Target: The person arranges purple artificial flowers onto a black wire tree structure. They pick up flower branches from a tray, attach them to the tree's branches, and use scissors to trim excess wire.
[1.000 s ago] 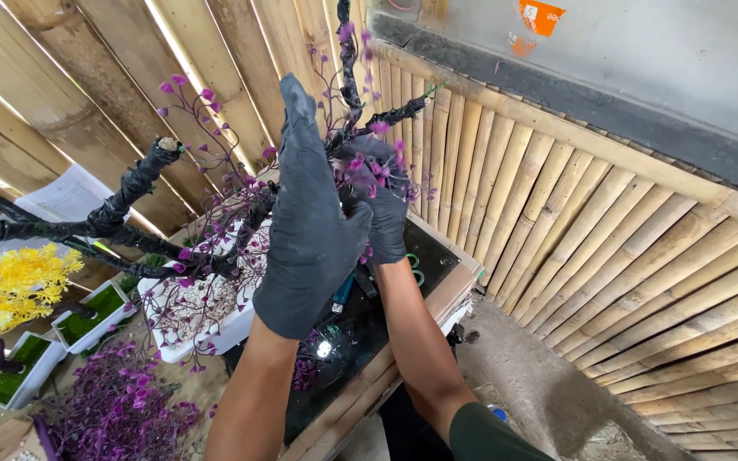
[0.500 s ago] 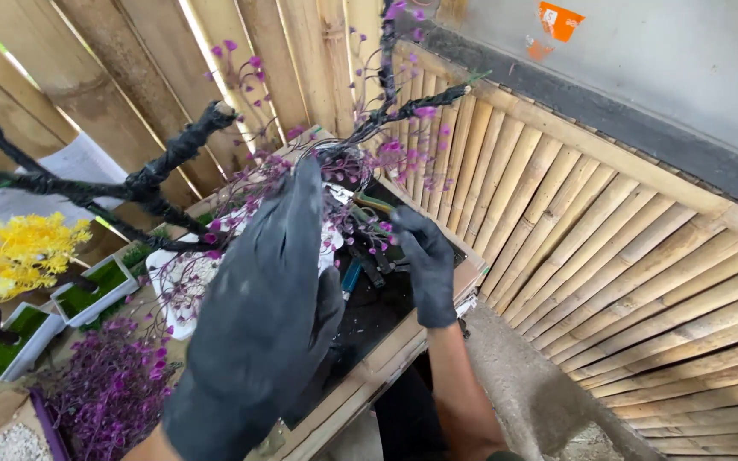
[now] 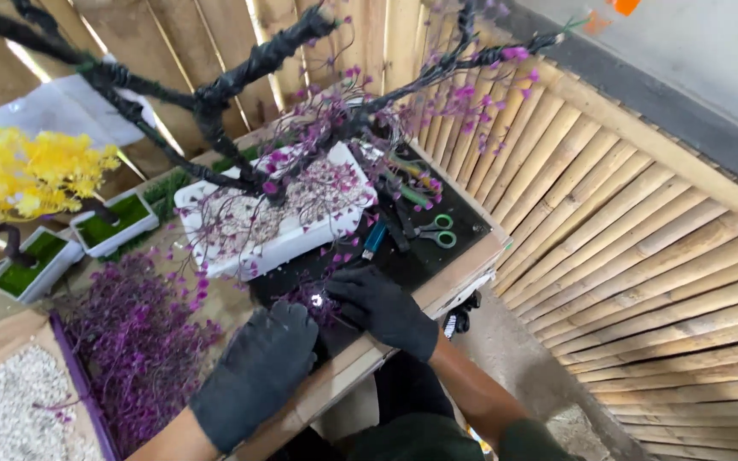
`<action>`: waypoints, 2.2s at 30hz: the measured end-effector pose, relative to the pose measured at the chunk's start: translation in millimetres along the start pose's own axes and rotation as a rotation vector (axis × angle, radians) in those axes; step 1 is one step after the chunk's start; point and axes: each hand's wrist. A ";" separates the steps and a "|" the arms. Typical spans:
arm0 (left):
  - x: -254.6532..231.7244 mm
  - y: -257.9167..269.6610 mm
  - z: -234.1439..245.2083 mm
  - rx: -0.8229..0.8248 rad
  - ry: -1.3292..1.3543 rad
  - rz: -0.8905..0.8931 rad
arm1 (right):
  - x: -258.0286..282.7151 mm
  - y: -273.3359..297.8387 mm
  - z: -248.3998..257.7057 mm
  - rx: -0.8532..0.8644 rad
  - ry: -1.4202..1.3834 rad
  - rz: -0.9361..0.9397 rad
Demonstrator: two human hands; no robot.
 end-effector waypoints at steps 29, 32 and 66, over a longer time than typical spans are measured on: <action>25.0 -8.6 -185.7 -0.545 0.279 0.025 | -59.4 16.8 -70.4 -0.184 0.388 -0.109; 16.7 -4.8 -182.0 -0.400 0.339 0.127 | -57.9 17.1 -69.8 -0.201 0.373 -0.160; 3.9 -50.8 17.3 -0.195 0.355 -0.199 | -35.0 62.1 -31.4 -0.781 -0.848 -0.214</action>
Point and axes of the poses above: each hand's wrist, its own y-axis away from the middle knuckle, its own z-axis out of the back of the hand, x = y × z, and after that the axes turned 12 degrees about x, right-handed
